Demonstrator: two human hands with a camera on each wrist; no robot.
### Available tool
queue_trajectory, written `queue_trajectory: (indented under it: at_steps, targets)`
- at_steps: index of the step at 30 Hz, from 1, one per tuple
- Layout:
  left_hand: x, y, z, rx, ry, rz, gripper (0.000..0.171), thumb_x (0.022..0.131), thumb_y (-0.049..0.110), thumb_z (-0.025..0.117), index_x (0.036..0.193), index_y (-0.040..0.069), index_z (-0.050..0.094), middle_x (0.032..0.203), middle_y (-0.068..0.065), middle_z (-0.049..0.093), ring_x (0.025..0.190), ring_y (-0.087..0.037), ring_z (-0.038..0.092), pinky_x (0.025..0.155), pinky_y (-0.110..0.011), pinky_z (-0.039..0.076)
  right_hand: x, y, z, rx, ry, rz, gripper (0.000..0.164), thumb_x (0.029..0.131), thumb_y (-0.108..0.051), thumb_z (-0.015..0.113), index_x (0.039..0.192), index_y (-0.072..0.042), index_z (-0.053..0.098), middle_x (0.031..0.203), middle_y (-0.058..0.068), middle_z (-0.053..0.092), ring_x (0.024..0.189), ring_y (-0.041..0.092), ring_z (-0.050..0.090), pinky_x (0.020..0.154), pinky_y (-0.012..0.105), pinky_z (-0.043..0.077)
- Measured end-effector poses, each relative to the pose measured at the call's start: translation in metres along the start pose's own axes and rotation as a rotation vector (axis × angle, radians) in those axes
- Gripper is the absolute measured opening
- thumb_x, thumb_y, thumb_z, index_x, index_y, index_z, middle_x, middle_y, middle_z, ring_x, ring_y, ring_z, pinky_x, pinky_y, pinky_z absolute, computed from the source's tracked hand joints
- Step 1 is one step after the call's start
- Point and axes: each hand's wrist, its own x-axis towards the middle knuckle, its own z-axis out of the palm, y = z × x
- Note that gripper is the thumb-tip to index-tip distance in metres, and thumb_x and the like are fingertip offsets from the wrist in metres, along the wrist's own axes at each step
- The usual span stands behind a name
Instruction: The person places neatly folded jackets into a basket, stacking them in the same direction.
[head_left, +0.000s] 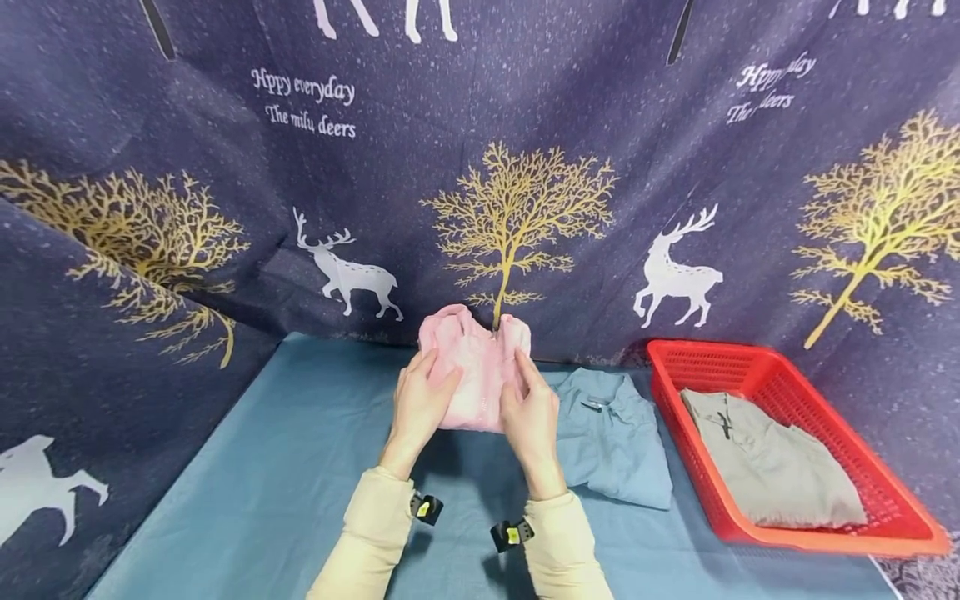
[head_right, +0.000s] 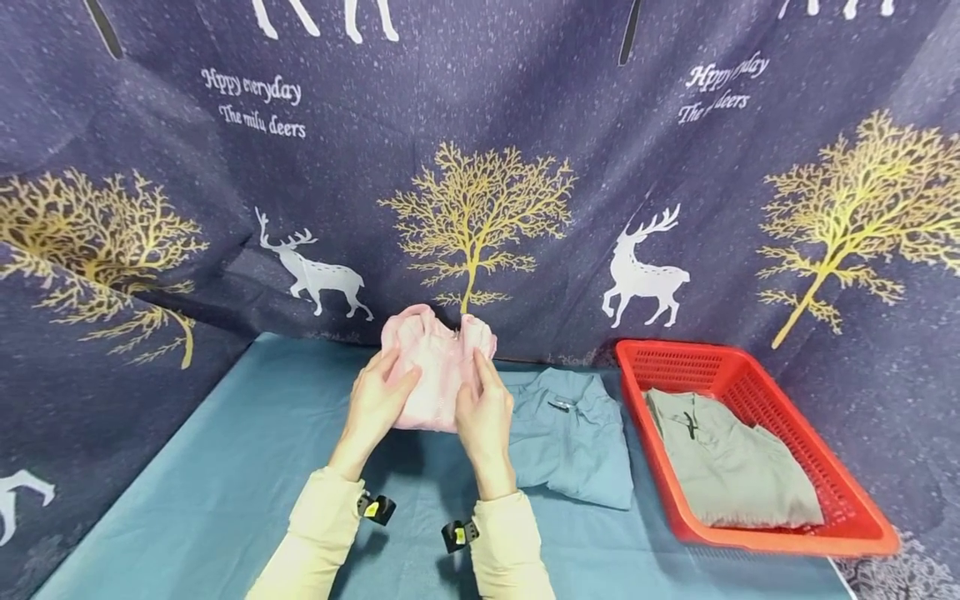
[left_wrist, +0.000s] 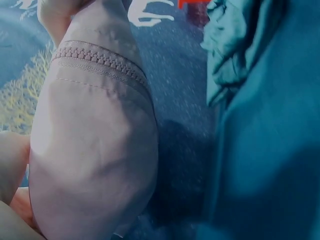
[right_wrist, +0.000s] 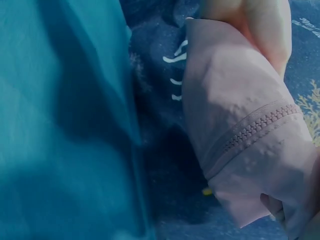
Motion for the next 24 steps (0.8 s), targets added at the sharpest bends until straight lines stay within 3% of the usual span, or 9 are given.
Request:
queue_trajectory:
  at_steps: [11, 15, 18, 24]
  targets:
    - [0.004, 0.054, 0.041, -0.045, -0.053, 0.114, 0.058, 0.089, 0.035, 0.068, 0.134, -0.001, 0.058, 0.141, -0.014, 0.052, 0.124, -0.038, 0.048, 0.104, -0.047, 0.037, 0.019, 0.011, -0.063, -0.115, 0.132, -0.022, 0.048, 0.083, -0.003, 0.063, 0.131, -0.01, 0.064, 0.129, 0.012, 0.062, 0.116, 0.034, 0.06, 0.094, 0.048, 0.045]
    - [0.003, 0.071, 0.062, -0.03, -0.048, 0.189, 0.035, 0.09, 0.035, 0.065, 0.11, 0.007, 0.069, 0.125, -0.01, 0.062, 0.112, -0.036, 0.056, 0.095, -0.044, 0.042, 0.024, 0.018, -0.088, -0.154, 0.154, -0.049, 0.049, 0.083, -0.002, 0.063, 0.132, -0.009, 0.064, 0.13, 0.012, 0.062, 0.116, 0.034, 0.059, 0.095, 0.046, 0.045]
    - [0.001, 0.086, 0.077, -0.034, -0.047, 0.244, 0.023, 0.09, 0.034, 0.064, 0.093, 0.012, 0.064, 0.11, -0.007, 0.063, 0.101, -0.034, 0.058, 0.088, -0.043, 0.044, 0.028, 0.024, -0.107, -0.174, 0.179, -0.072, 0.049, 0.083, -0.001, 0.064, 0.132, -0.009, 0.064, 0.13, 0.011, 0.062, 0.115, 0.035, 0.06, 0.095, 0.046, 0.044]
    - [-0.007, 0.119, 0.104, -0.088, -0.05, 0.266, 0.03, 0.088, 0.031, 0.067, 0.108, 0.008, 0.067, 0.116, -0.009, 0.063, 0.097, -0.035, 0.058, 0.085, -0.043, 0.045, 0.039, 0.034, -0.148, -0.237, 0.217, -0.079, 0.047, 0.084, -0.003, 0.063, 0.13, -0.012, 0.065, 0.128, 0.01, 0.063, 0.1, 0.045, 0.062, 0.083, 0.053, 0.045]
